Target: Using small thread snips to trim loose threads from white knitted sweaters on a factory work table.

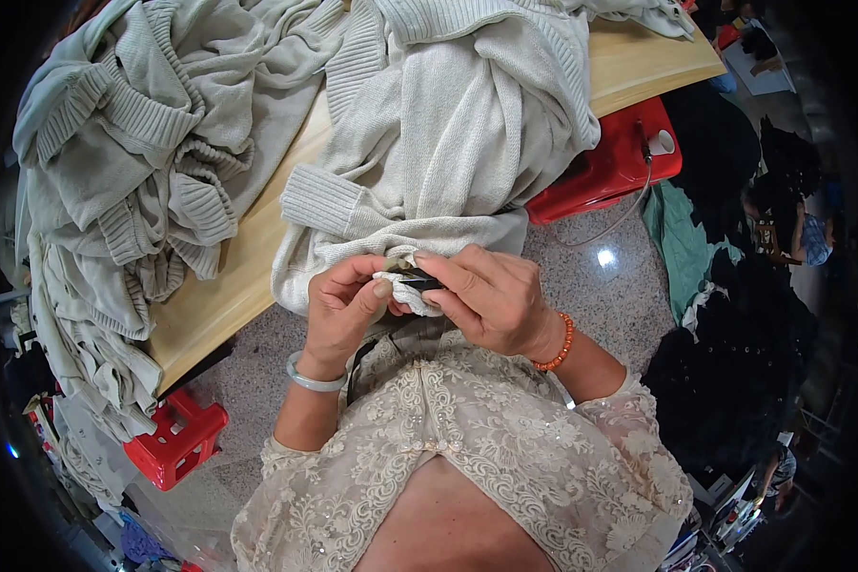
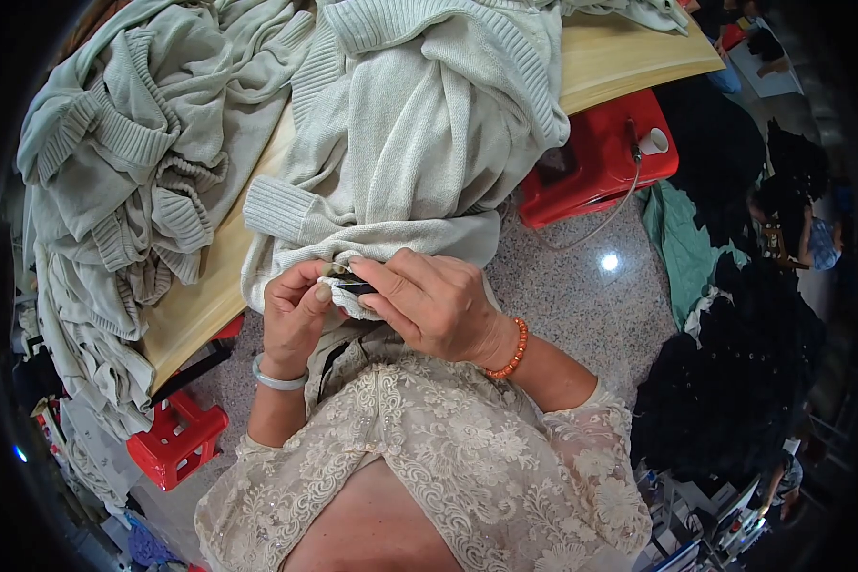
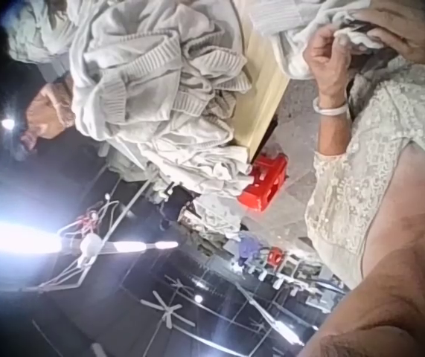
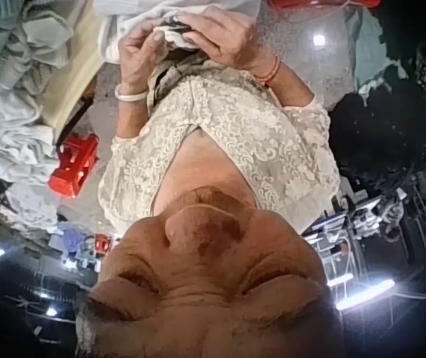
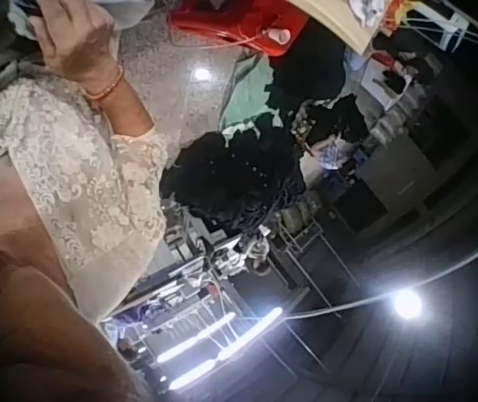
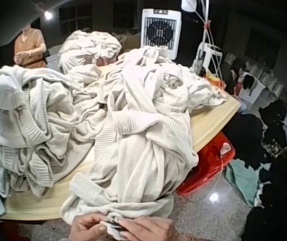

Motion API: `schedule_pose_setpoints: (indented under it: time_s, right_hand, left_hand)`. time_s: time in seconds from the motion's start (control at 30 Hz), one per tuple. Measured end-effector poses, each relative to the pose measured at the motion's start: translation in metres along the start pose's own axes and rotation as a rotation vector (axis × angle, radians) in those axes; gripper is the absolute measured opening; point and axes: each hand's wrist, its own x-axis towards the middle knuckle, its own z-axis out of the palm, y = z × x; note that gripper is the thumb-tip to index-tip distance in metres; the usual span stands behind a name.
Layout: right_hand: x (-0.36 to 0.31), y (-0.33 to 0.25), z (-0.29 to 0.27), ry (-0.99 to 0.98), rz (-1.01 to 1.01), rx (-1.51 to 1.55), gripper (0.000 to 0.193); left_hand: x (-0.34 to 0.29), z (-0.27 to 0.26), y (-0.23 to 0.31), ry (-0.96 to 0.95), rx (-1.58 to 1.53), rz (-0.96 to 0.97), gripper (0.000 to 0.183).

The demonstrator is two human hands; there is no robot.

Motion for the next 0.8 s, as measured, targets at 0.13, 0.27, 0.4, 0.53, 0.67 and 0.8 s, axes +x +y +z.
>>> schedule_pose_setpoints:
  time_s: [0.13,0.27,0.4,0.53,0.67,0.8]
  right_hand:
    - [0.0019,-0.0012,-0.0006,0.001,-0.056,-0.073,0.034]
    - [0.0024,-0.0009,-0.0001,0.003,-0.059,-0.086,0.033]
    - [0.0012,0.0004,0.0012,0.007,-0.041,-0.042,0.031]
    - [-0.0043,0.0033,0.0017,0.085,0.053,0.119,0.029]
    - [-0.0052,0.0042,-0.0001,0.077,0.082,0.125,0.027]
    - [-0.0040,0.0032,-0.0031,0.055,0.163,0.166,0.036]
  left_hand:
    - [0.0005,-0.0005,-0.0010,0.003,0.005,-0.002,0.025]
    - [0.0014,0.0018,0.0008,0.010,0.019,0.003,0.026]
    - [0.0016,0.0027,0.0020,0.011,0.049,0.003,0.027]
    - [0.0022,0.0028,0.0007,0.007,0.036,-0.002,0.027]
    - [0.0020,0.0019,-0.0002,0.010,0.024,-0.014,0.026]
    - [0.0020,0.0018,-0.0003,0.025,0.020,-0.016,0.025]
